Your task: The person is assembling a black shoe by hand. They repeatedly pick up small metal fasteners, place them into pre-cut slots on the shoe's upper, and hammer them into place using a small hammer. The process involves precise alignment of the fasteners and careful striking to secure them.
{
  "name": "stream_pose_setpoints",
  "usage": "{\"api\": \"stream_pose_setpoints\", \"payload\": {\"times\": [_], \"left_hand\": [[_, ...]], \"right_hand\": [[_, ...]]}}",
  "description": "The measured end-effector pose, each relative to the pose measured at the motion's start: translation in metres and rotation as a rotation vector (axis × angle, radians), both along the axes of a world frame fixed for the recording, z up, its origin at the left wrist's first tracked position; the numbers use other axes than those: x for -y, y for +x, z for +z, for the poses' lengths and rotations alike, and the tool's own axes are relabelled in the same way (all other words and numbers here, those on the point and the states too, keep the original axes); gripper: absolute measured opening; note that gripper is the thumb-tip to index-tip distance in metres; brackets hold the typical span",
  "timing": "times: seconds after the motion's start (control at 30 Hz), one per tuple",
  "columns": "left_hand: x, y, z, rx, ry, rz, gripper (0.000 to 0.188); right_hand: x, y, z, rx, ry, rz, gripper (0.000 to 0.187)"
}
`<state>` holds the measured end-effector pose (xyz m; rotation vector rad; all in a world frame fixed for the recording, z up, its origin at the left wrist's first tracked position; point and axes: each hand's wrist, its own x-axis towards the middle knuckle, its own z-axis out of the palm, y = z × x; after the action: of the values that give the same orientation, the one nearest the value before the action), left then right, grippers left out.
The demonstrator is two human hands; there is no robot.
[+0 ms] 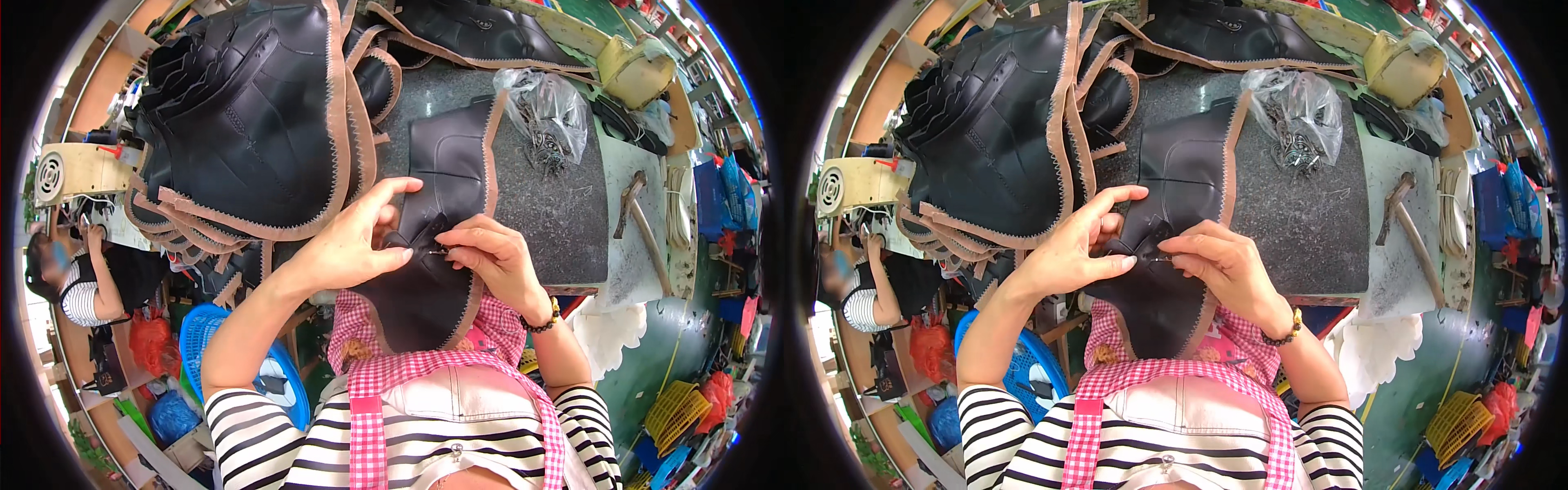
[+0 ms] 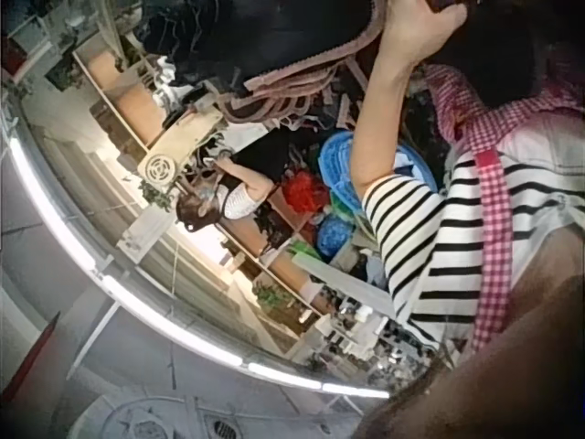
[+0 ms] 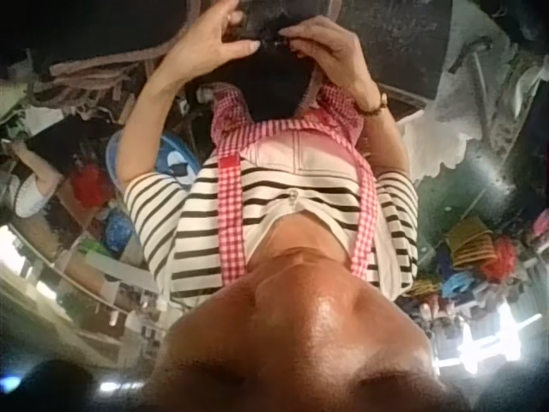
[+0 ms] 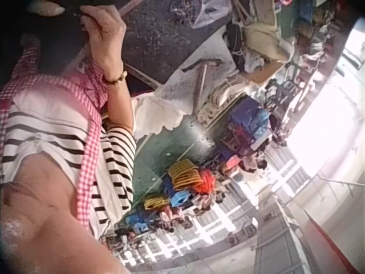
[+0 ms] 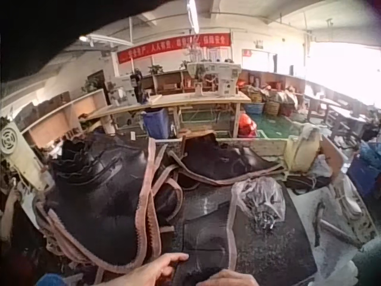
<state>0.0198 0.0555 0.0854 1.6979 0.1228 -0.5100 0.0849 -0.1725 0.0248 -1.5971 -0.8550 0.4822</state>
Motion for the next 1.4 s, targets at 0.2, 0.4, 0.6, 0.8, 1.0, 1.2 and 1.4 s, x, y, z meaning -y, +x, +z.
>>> {"api": "stream_pose_setpoints", "payload": {"times": [0.2, 0.4, 0.6, 0.8, 1.0, 1.2, 1.4], "left_hand": [[0.003, -0.009, -0.009, -0.085, -0.104, 0.039, 0.086], [0.007, -0.015, -0.005, -0.164, -0.163, 0.161, 0.081], [0.0, -0.019, -0.014, -0.261, -0.139, 0.045, 0.044], [0.005, -0.023, -0.019, -0.144, -0.328, 0.138, 0.045], [0.015, -0.028, -0.022, 0.191, -0.175, 0.11, 0.032], [0.019, -0.027, -0.019, 0.084, -0.193, 0.063, 0.023], [0.022, -0.033, -0.013, 0.109, -0.144, 0.106, 0.018]], "right_hand": [[0.001, -0.013, 0.008, -0.26, -0.004, -0.139, 0.015], [-0.005, -0.024, -0.004, -0.227, 0.159, -0.144, 0.012], [-0.006, -0.031, -0.006, -0.21, 0.138, -0.179, 0.012], [-0.005, -0.037, 0.001, -0.182, 0.129, -0.24, 0.013], [-0.003, -0.029, 0.004, -0.026, 0.241, -0.142, 0.014], [-0.007, -0.028, 0.005, 0.132, 0.237, -0.131, 0.015], [-0.01, -0.038, 0.004, 0.247, 0.284, -0.212, 0.018]]}}
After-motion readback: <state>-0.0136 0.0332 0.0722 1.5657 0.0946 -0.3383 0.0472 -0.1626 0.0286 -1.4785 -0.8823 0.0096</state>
